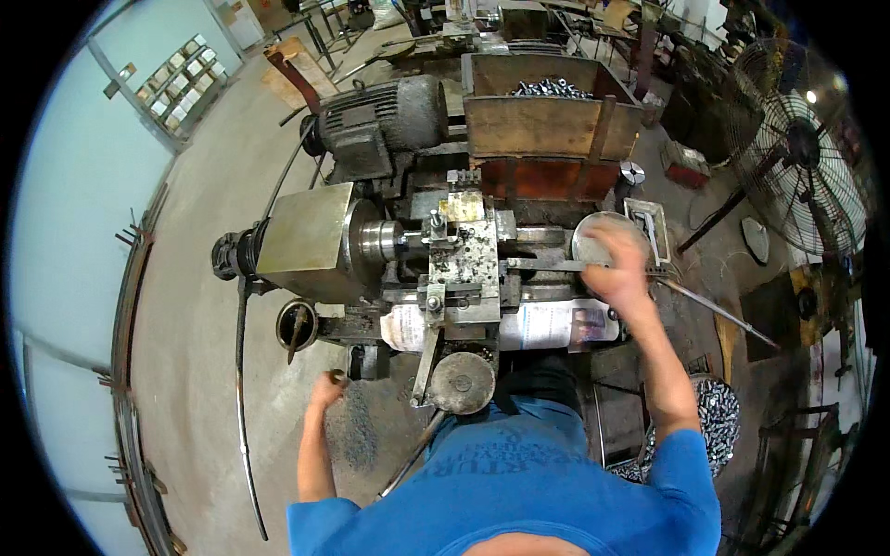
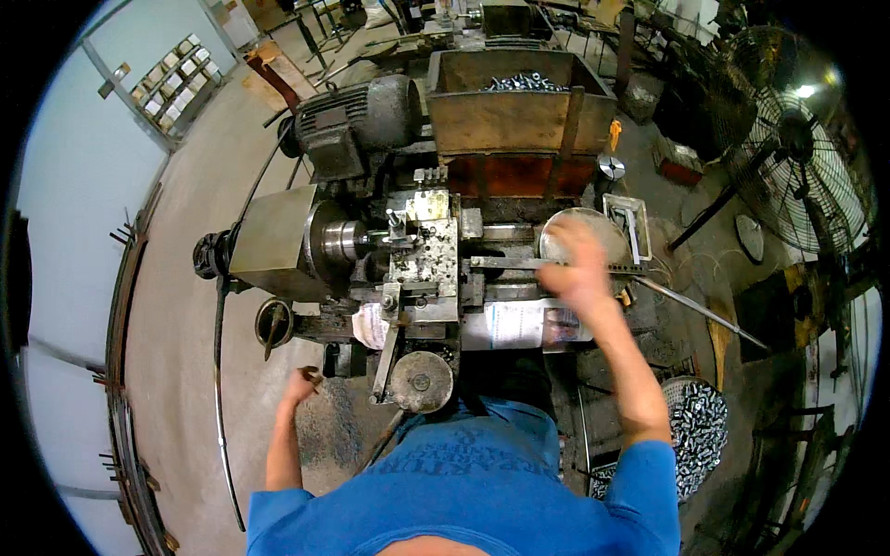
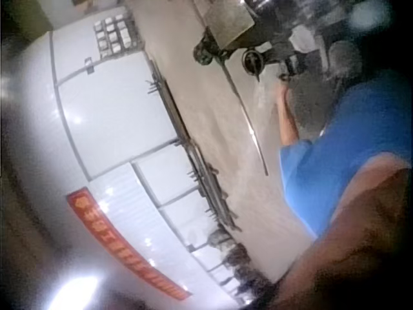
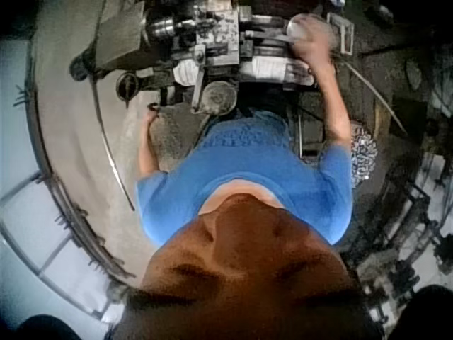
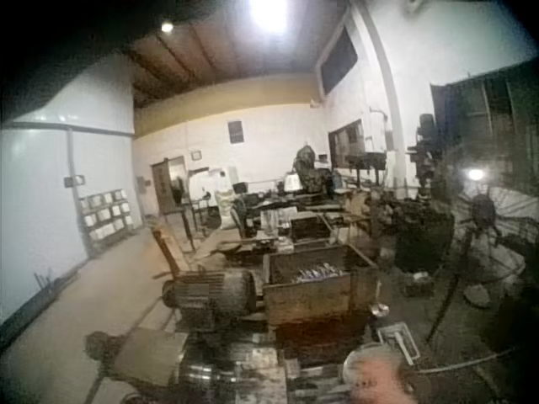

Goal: The person operates a lathe by pulling a lever and moving a handle to machine small metal parts.

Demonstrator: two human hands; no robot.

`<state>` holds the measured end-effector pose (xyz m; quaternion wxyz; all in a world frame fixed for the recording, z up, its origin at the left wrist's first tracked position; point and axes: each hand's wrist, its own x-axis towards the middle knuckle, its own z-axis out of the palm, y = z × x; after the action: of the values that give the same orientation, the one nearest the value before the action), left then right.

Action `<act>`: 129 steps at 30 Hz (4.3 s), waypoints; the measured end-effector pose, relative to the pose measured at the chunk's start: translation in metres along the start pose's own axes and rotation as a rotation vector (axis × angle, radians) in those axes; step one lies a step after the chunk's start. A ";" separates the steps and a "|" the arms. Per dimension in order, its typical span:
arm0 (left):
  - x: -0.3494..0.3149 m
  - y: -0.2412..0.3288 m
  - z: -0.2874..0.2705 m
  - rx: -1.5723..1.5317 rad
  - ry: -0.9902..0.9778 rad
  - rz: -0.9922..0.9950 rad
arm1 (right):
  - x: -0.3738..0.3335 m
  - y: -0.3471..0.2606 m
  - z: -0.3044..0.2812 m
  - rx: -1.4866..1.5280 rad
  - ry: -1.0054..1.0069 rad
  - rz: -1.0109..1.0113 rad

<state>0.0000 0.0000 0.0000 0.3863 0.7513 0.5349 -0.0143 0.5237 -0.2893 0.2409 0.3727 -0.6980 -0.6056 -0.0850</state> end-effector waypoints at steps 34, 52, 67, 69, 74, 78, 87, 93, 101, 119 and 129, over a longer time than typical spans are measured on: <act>-0.146 0.087 -0.106 -0.064 0.451 -0.102 | 0.126 -0.103 0.158 -0.430 -0.658 -0.258; -0.124 0.081 -0.102 -0.437 0.482 0.027 | 0.130 -0.096 0.142 -0.340 -0.573 -0.379; -0.079 0.060 -0.076 -0.621 0.310 -0.192 | -0.262 0.086 -0.221 -0.505 0.314 0.980; -0.062 0.065 -0.068 -0.615 0.342 -0.220 | -0.375 0.132 -0.235 -0.744 0.085 1.498; -0.062 0.044 -0.070 -0.616 0.467 -0.309 | -0.438 0.134 -0.173 -0.734 -0.358 1.572; -0.084 0.031 -0.098 -0.684 0.607 -0.336 | -0.424 0.173 -0.123 -0.647 -0.392 1.619; -0.114 0.081 -0.091 -0.569 0.409 -0.074 | -0.526 0.255 -0.122 -0.658 -0.447 1.502; -0.115 0.065 -0.096 -0.679 0.340 -0.066 | -0.470 0.196 -0.139 0.209 0.481 1.371; -0.113 0.059 -0.096 -0.633 0.367 -0.015 | -0.119 0.036 -0.055 0.520 0.002 0.542; -0.184 0.071 -0.070 0.143 0.625 -0.285 | 0.130 -0.094 0.170 -0.183 -0.632 -0.277; -0.174 0.050 -0.097 0.457 0.651 -0.327 | 0.137 -0.107 0.169 -0.021 -0.524 0.007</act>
<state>-0.0719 -0.0870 0.1720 0.0136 0.6882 0.7240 0.0443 0.4052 -0.0782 0.2443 0.1960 -0.7021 -0.6781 0.0937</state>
